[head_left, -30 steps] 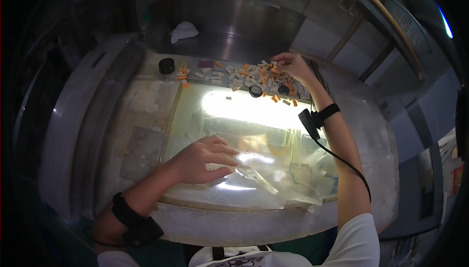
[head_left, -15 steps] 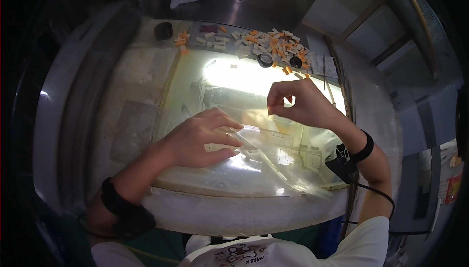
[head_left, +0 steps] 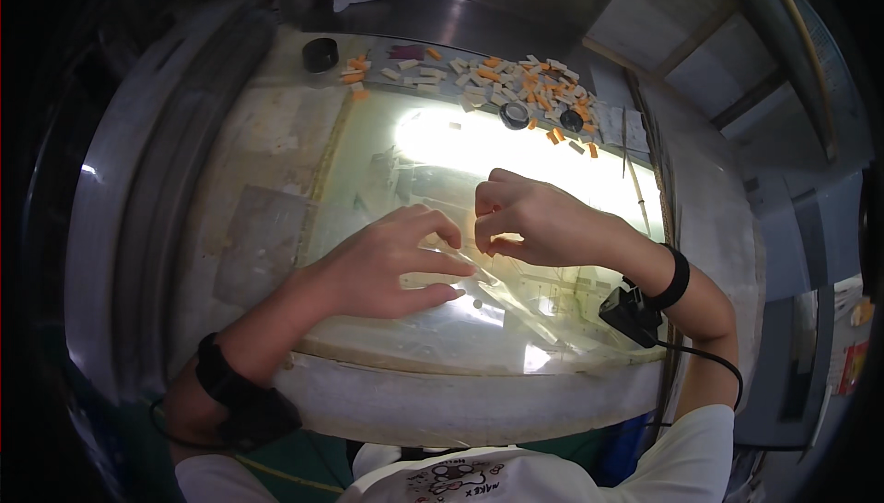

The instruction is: Aligning and marking components on a light table and handling a large industrial panel.

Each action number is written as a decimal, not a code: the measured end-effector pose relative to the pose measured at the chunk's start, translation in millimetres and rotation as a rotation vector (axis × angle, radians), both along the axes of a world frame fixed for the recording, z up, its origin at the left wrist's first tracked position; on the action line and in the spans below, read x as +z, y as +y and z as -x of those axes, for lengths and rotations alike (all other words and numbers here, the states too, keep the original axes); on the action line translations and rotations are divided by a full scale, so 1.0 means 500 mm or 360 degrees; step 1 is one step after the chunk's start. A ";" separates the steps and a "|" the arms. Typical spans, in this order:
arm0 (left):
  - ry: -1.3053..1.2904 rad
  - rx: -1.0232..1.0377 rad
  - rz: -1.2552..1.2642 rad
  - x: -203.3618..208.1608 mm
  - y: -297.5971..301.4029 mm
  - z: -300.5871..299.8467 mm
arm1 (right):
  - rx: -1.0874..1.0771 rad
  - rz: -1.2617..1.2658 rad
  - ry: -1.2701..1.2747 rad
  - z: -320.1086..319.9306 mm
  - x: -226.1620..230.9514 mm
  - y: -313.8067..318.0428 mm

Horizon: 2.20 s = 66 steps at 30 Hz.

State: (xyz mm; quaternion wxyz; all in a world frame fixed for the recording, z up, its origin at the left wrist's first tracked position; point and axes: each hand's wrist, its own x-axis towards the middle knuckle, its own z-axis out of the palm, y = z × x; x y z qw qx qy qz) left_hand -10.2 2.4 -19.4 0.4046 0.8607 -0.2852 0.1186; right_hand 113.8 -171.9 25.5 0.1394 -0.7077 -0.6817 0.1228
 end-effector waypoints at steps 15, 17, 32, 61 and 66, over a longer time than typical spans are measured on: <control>-0.0008 0.0046 -0.0144 0.007 -0.006 -0.003 | -0.0363 -0.0344 0.0452 -0.039 0.016 -0.049; 0.0014 0.0061 -0.0352 0.007 -0.007 -0.002 | -0.0713 -0.0202 0.0419 -0.058 0.046 -0.108; -0.0155 0.0273 -0.0911 0.004 -0.017 0.003 | -0.1306 0.0306 0.0252 0.143 -0.008 -0.309; 0.1382 -0.0538 -0.0233 0.240 -0.304 -0.055 | -0.2662 -0.2076 0.0559 0.452 0.034 -0.870; 0.1478 -0.0781 0.0045 0.175 -0.591 -0.041 | -0.3247 -0.1899 0.0045 0.399 0.002 -1.163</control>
